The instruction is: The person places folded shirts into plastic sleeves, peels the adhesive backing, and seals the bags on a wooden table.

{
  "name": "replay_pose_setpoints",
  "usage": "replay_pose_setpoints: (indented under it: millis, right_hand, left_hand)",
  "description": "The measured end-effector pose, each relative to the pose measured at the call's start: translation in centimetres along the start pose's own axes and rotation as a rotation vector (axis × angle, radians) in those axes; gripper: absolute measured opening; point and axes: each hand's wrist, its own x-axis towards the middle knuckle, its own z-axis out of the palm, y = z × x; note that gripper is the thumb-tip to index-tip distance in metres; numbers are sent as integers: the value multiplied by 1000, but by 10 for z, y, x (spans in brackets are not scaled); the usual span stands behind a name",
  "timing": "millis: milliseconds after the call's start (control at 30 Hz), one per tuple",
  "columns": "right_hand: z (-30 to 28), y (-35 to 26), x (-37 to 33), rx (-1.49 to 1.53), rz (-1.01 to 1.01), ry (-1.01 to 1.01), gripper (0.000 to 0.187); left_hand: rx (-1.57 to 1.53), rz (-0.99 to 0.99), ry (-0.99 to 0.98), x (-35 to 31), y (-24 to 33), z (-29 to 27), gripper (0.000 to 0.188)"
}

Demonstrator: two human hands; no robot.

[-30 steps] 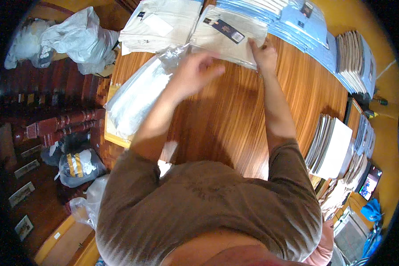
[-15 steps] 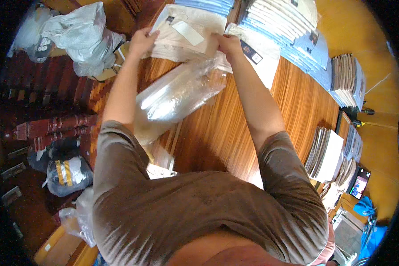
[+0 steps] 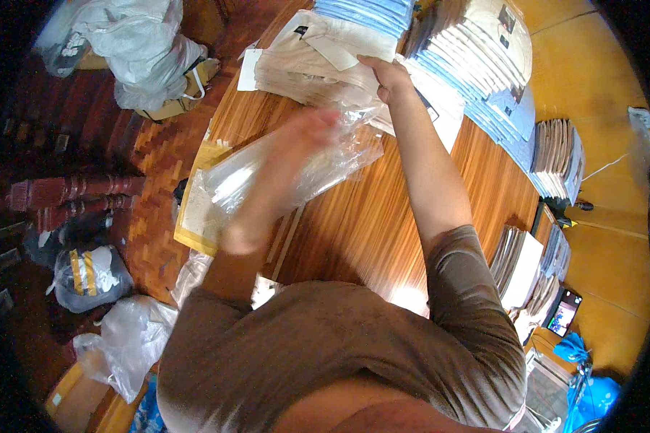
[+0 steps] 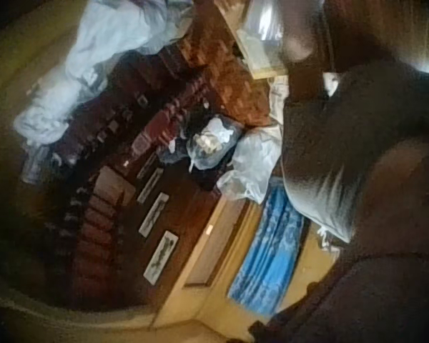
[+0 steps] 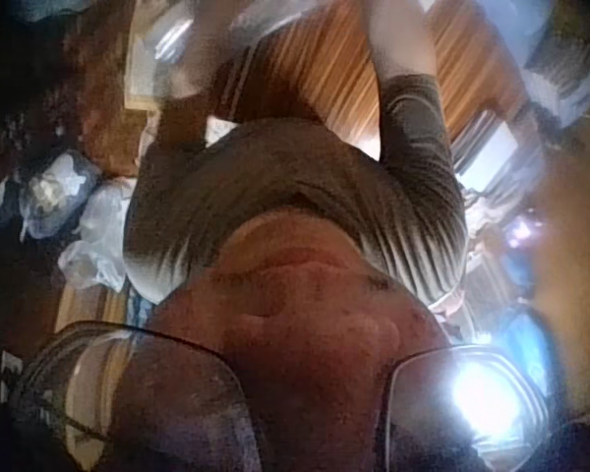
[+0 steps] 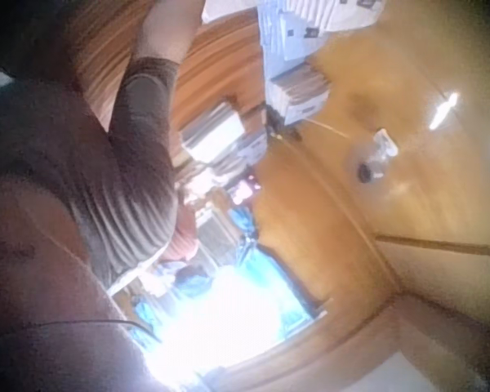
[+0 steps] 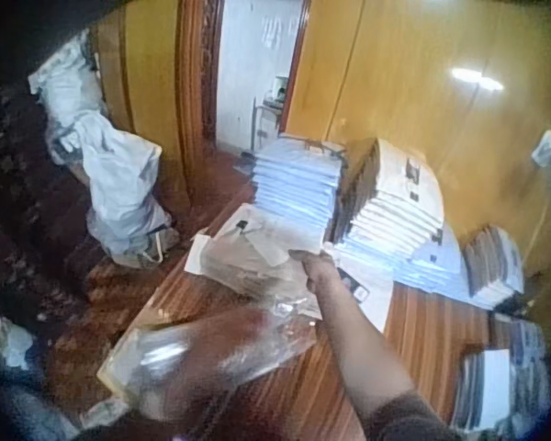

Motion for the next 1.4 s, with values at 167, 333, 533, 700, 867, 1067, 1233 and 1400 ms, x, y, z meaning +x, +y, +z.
replay_pose_setpoints:
  millis: [167, 333, 533, 700, 867, 1067, 1233, 1400]
  right_hand:
    - [-3, -12, -42, 31, -4, 61, 53]
    - [-26, 7, -93, 252, -200, 107, 51]
    - [-124, 78, -154, 335, -203, 254, 53]
    - [-215, 181, -226, 480, -277, 304, 43]
    - [-281, 247, -308, 359, -219, 316, 41]
    - [-319, 309, -356, -53, -55, 234, 51]
    - [-293, 265, -372, -847, -744, 720, 73]
    - [-277, 275, -371, -1067, -913, 124, 48]
  left_hand:
    - [-813, -259, -69, 69, -132, 102, 54]
    - [-1118, -47, 224, 149, -139, 134, 57]
    - [-1272, 274, 115, 121, -142, 152, 66]
    - [-1041, 62, 34, 50, -157, 190, 78]
    - [-925, -246, -229, -44, -195, 196, 68]
    - [-322, -385, -113, -124, -209, 170, 48]
    - [-11, -327, 16, -148, -213, 159, 35]
    - [-64, -401, 47, -148, -214, 162, 38]
